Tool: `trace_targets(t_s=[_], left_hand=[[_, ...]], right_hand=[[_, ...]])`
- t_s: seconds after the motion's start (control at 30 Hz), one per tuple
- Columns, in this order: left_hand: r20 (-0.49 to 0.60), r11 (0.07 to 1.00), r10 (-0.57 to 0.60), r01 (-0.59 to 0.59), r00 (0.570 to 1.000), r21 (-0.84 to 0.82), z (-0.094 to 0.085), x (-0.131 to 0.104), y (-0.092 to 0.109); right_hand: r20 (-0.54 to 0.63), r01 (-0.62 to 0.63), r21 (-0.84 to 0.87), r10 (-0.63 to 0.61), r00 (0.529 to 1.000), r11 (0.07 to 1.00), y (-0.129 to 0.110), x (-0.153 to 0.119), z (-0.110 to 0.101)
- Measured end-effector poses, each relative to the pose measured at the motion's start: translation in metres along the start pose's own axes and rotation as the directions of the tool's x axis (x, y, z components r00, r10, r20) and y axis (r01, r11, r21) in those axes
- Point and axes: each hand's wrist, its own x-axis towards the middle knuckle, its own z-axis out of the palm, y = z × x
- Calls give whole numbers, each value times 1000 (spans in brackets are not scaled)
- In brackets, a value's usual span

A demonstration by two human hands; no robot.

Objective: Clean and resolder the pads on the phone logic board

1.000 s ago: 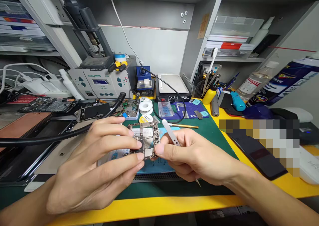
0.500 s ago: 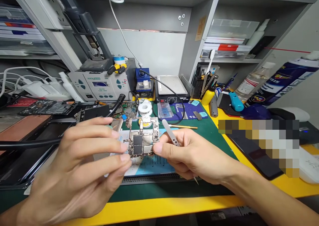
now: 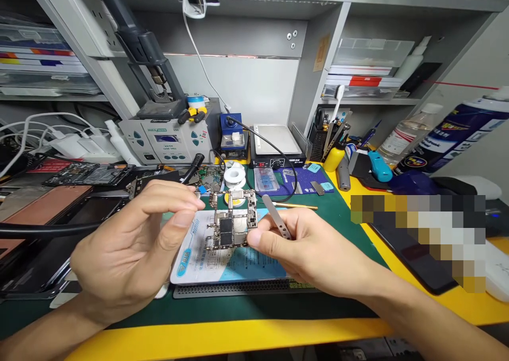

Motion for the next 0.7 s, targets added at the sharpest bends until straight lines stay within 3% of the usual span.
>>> trace_targets(t_s=[0.1, 0.27, 0.5, 0.7], left_hand=[[-32, 988, -149, 147, 988, -53, 1, 2, -1], [-47, 899, -427, 418, 903, -130, -2, 10, -7], [-45, 868, -495, 491, 868, -79, -7, 14, -27], [-26, 888, -433, 431, 901, 160, -10, 18, -51]], right_hand=[[-24, -15, -53, 14, 1000, 998, 0, 2, -1], [-75, -65, -101, 58, 996, 993, -2, 4, 1], [-179, -100, -326, 43, 983, 940, -4, 6, 3], [-244, 20, -500, -163, 956, 866, -3, 10, 5]])
